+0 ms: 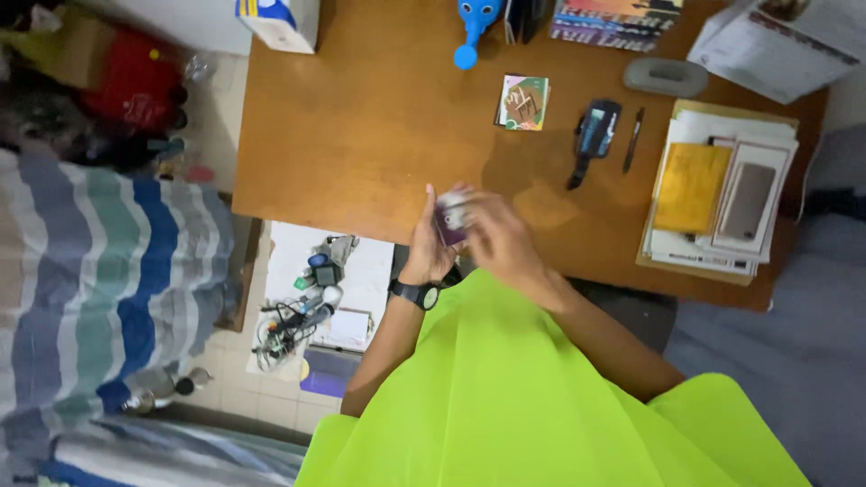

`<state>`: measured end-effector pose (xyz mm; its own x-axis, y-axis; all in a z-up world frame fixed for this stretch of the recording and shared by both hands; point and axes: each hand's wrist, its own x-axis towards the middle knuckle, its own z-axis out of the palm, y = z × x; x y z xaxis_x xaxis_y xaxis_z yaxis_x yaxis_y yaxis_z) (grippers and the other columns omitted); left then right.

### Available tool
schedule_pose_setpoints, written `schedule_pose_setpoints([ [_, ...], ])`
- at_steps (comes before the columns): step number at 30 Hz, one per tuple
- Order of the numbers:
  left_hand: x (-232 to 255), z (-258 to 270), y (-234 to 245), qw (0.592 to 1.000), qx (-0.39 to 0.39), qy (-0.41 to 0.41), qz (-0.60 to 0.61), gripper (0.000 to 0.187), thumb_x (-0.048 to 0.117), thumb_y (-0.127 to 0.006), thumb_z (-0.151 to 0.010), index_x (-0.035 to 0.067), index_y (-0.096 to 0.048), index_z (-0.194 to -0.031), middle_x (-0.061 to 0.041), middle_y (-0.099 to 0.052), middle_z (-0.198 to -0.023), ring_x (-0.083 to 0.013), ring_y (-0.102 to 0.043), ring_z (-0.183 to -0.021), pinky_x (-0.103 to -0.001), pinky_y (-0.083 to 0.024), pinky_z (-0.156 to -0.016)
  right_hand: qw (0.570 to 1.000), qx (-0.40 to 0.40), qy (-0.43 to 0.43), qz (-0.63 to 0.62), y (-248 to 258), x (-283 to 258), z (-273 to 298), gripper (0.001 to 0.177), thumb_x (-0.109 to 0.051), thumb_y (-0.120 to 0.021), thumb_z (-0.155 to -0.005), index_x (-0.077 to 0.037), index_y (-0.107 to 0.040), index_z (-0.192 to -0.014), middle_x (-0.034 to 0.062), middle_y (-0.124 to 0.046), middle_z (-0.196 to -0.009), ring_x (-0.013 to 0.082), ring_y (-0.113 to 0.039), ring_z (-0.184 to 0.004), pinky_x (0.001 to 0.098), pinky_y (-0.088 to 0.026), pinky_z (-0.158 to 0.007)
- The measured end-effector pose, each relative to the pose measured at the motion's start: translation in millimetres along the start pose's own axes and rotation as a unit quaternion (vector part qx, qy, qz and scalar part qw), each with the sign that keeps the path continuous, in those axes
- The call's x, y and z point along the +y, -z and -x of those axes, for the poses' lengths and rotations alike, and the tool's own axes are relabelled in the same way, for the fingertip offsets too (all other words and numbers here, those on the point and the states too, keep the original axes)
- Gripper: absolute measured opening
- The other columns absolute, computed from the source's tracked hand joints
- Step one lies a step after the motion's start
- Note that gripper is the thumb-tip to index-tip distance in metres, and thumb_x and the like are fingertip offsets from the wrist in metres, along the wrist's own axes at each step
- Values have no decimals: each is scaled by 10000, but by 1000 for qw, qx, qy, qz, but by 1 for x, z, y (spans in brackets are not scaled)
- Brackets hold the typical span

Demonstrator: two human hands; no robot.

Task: The person repeatedly picks up small cards from a lower white table and wipes each one with a white cloth. After wiping, the person places the cards on a wooden desk, stacking them one by one. The process continues for multiple cards throughout the clip.

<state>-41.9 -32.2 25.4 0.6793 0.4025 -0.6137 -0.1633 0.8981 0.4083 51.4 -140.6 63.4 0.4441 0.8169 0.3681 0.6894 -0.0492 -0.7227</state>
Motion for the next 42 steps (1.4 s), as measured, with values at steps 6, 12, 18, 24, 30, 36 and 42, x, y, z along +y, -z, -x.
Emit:
schedule_pose_setpoints([
  [6,8,-8,26,998,-17,25,-48,647,582,-663,-946,61,-630,-1329,-152,-729,-1098,-304,-749,-899,-532,-652,-767,1000,15,-12,24,-26,7,-9,381,108,-554,-861,-56,-685,-1179,197,-657,-1215,420,-609,-1233,523,-490,-1036],
  [12,29,9,-5,996,-22,-15,-86,525,489,-673,-968,97,-670,-1317,-63,-735,-1009,-175,-761,-866,-397,-662,-787,823,154,-358,-414,-37,29,8,200,-261,-691,-967,-108,-623,-1076,36,-598,-804,170,-653,-650,328,-562,-444],
  [18,13,16,-22,944,-6,-204,-257,789,349,-698,-994,178,-271,-1635,-278,-455,-1453,-410,-462,-1355,-560,-399,-1142,901,138,-331,-245,-11,-20,-2,173,-224,-725,-985,-66,-655,-979,40,-592,-720,124,-616,-603,250,-462,-406],
  [24,3,-7,-11,981,-183,-57,32,697,645,-342,-1076,187,-329,-1602,-192,-563,-1436,-381,-591,-1291,-542,-460,-1082,988,-4,-42,-152,-15,-35,14,406,-84,-505,-1049,4,-554,-1442,286,-569,-1395,494,-494,-1339,576,-473,-1050],
  [30,5,-20,-7,958,-230,47,167,800,747,-308,-1005,183,-345,-1571,-265,-521,-1468,-439,-538,-1335,-637,-383,-1137,998,-12,35,-51,-5,-28,24,478,118,-446,-963,-38,-619,-1380,221,-580,-1450,429,-528,-1340,557,-511,-1053],
  [36,2,-28,-15,965,-197,58,163,741,635,-471,-1007,130,-434,-1548,-233,-650,-1338,-356,-701,-1102,-572,-572,-874,991,114,-16,-73,14,27,6,581,197,-483,-908,-58,-604,-1416,143,-561,-1501,343,-549,-1339,461,-539,-1024],
  [42,-3,-20,-37,953,-216,76,198,648,616,-402,-1048,120,-490,-1456,-240,-636,-1322,-389,-636,-1213,-590,-495,-1025,994,12,32,-104,-10,-7,1,425,-44,-490,-1010,-63,-585,-1424,157,-540,-1494,383,-487,-1413,505,-444,-1131],
])
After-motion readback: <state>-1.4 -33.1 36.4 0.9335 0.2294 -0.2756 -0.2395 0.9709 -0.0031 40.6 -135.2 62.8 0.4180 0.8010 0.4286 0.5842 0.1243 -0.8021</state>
